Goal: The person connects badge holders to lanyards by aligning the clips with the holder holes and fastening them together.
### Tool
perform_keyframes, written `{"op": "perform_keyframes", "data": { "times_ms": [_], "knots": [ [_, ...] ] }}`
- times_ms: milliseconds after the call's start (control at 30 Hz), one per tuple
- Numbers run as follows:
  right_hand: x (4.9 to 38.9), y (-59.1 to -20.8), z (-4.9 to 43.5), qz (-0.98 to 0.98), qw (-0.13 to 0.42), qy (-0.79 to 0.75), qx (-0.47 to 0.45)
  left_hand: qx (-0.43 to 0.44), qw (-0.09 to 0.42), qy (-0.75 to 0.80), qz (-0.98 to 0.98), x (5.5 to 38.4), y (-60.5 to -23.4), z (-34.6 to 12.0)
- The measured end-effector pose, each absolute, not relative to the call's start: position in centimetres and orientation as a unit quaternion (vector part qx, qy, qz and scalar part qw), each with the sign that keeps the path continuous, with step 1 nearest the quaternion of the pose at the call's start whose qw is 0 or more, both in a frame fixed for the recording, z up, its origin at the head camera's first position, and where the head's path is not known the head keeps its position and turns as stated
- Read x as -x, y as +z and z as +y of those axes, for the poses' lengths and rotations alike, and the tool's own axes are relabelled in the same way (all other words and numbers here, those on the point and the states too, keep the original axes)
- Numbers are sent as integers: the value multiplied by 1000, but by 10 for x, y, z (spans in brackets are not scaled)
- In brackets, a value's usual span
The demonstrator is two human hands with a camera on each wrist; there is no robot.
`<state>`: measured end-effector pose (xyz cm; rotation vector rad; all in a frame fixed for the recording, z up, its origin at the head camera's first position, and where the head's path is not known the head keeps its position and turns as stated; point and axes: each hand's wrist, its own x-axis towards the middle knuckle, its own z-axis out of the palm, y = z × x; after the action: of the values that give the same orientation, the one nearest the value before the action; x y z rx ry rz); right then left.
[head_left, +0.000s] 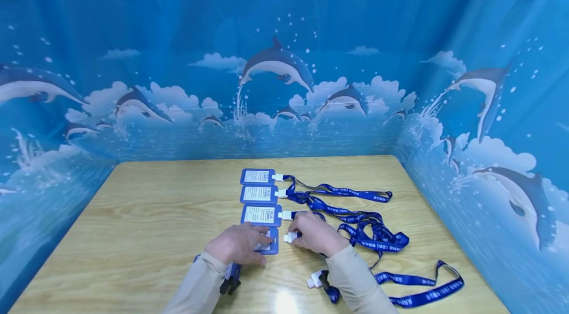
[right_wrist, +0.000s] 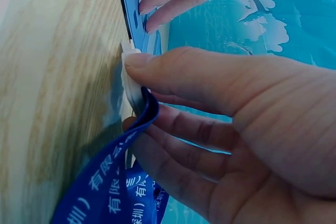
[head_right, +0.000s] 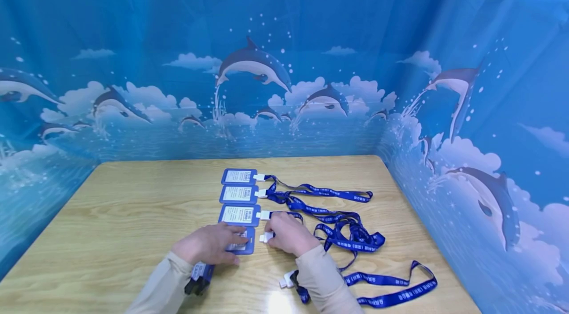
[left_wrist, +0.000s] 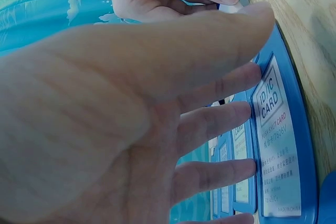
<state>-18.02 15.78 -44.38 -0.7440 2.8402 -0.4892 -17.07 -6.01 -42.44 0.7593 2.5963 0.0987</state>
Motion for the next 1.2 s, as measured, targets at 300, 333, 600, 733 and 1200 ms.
{"op": "perform_keyframes", "data": {
  "times_ms": [300,333,600,733,1200],
  "knots": [
    [179,-444,157,952,83,-163,245,-267,230,31,935,173,-425,-58],
    [179,-444,157,952,84,-163,245,-264,233,34,935,173,-425,-57],
    [180,-445,156,952,82,-166,243,-252,236,40,938,174,-426,-55],
    [180,-445,156,953,83,-164,241,-259,233,37,937,173,-426,-55],
    [181,-449,156,952,73,-163,250,-279,229,19,933,171,-427,-52]
  ]
}}
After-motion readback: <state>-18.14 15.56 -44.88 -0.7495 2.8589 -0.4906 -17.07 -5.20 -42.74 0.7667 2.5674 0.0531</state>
